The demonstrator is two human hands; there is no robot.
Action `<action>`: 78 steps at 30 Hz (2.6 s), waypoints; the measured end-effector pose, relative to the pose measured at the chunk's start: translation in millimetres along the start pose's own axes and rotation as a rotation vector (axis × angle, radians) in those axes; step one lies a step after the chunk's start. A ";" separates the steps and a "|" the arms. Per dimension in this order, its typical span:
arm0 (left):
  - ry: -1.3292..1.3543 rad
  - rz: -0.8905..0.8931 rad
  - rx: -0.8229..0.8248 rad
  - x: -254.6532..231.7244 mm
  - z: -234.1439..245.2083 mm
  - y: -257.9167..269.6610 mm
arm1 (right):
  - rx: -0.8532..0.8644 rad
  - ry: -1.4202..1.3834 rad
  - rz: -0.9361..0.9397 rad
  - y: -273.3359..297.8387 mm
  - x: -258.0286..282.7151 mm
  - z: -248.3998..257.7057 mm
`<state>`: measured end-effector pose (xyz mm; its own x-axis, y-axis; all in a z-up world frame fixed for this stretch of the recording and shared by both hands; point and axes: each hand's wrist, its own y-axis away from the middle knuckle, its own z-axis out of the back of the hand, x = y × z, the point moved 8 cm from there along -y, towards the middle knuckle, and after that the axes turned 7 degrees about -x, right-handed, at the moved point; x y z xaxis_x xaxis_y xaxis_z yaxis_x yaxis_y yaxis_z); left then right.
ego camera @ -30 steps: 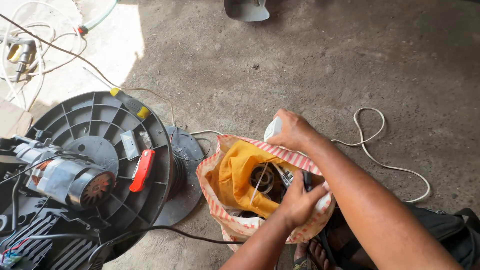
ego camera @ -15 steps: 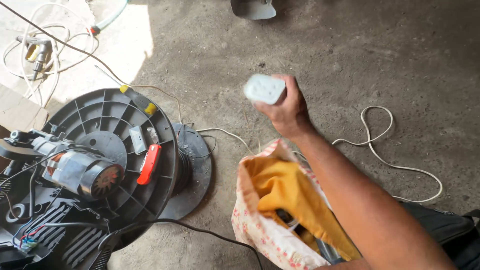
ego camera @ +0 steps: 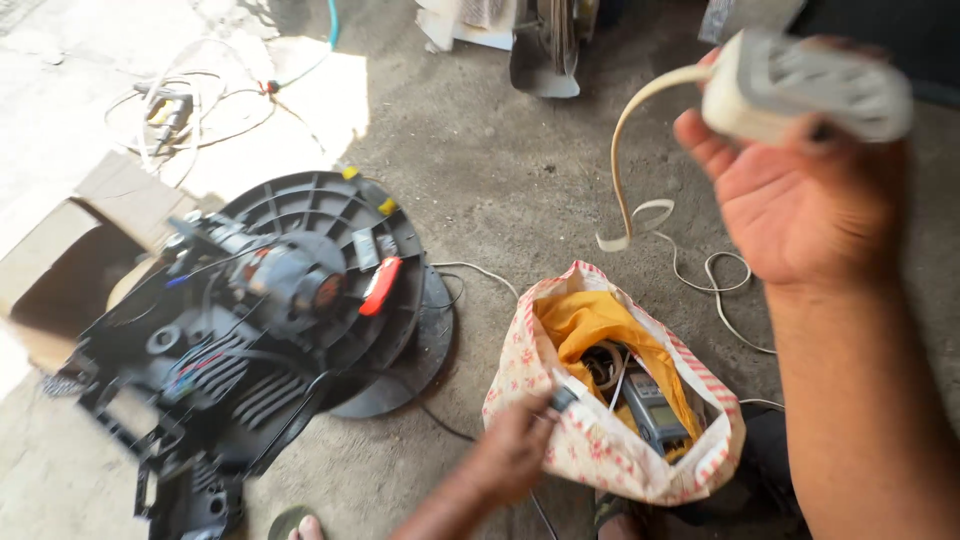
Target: The person sits on a low stool and wraps electrical tape around a black power cord. They then remove a motor from a disassembled black plastic housing, inspect it, and place it back. Finally, they pick up a white power strip and plug the cord into it.
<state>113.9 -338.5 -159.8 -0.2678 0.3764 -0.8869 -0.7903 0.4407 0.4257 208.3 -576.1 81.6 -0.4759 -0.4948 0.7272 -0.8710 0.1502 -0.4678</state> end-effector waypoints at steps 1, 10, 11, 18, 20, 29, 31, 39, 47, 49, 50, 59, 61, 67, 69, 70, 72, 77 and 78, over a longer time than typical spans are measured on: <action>-0.081 -0.039 -0.055 -10.8 22.9 14.8 | 0.003 0.008 -0.031 2.9 0.7 -8.8; 0.217 -0.216 -0.200 -59.3 121.3 102.1 | -0.100 0.179 -0.349 58.1 -13.2 -51.4; 0.286 -0.193 -0.201 -57.9 123.4 108.2 | -0.131 0.208 -0.372 68.8 -15.3 -52.1; 0.188 -0.257 -0.275 -67.5 124.0 146.5 | -0.265 0.184 -0.708 155.0 -98.8 -69.4; 0.099 -0.181 -0.300 -60.3 124.6 155.3 | -0.204 0.239 -0.739 177.3 -109.1 -76.2; -0.032 -0.275 -0.346 -82.7 119.1 170.2 | -0.156 -0.010 -0.758 196.6 -108.6 -112.3; -0.033 -0.297 -0.361 -85.0 117.1 168.7 | -0.143 -0.025 -0.738 198.0 -109.7 -112.7; -0.088 -0.301 -0.402 -85.7 113.1 159.9 | -0.160 0.197 -0.688 204.1 -118.7 -103.1; -0.098 -0.285 -0.401 -85.2 114.2 160.7 | -0.068 0.318 -0.666 202.1 -121.2 -98.6; -0.079 -0.271 -0.377 -82.7 112.2 159.7 | -0.045 0.401 -0.645 201.2 -121.3 -96.9; -0.068 -0.263 -0.365 -81.3 110.6 159.1 | -0.048 0.441 -0.645 201.4 -120.1 -95.1; -0.060 -0.414 -0.404 -81.4 110.4 165.0 | 0.085 0.698 -0.638 205.4 -111.9 -111.8; -0.048 -0.381 -0.402 -76.6 108.7 163.7 | 0.099 0.716 -0.620 206.2 -110.5 -114.5; -0.029 -0.342 -0.390 -63.9 101.5 159.2 | 0.158 0.890 -0.611 212.5 -114.3 -114.4; -0.008 -0.353 -0.387 -61.9 100.1 159.5 | 0.170 0.836 -0.616 214.4 -116.2 -119.4; -0.010 -0.360 -0.391 -61.9 99.7 159.9 | 0.175 0.809 -0.617 214.5 -116.5 -121.9; -0.023 -0.353 -0.388 -60.8 98.1 160.6 | 0.203 0.837 -0.601 214.7 -115.4 -124.7; -0.028 -0.302 -0.352 -63.3 94.0 159.2 | 0.159 0.825 -0.580 213.5 -109.6 -116.4; -0.029 -0.329 -0.357 -67.1 94.8 159.0 | 0.146 0.791 -0.570 212.6 -109.2 -114.5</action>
<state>58.5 -216.4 -15.6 0.0399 0.2891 -0.9565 -0.9714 0.2353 0.0306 61.1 -392.1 -39.7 0.0192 0.2627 0.9647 -0.9970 -0.0670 0.0381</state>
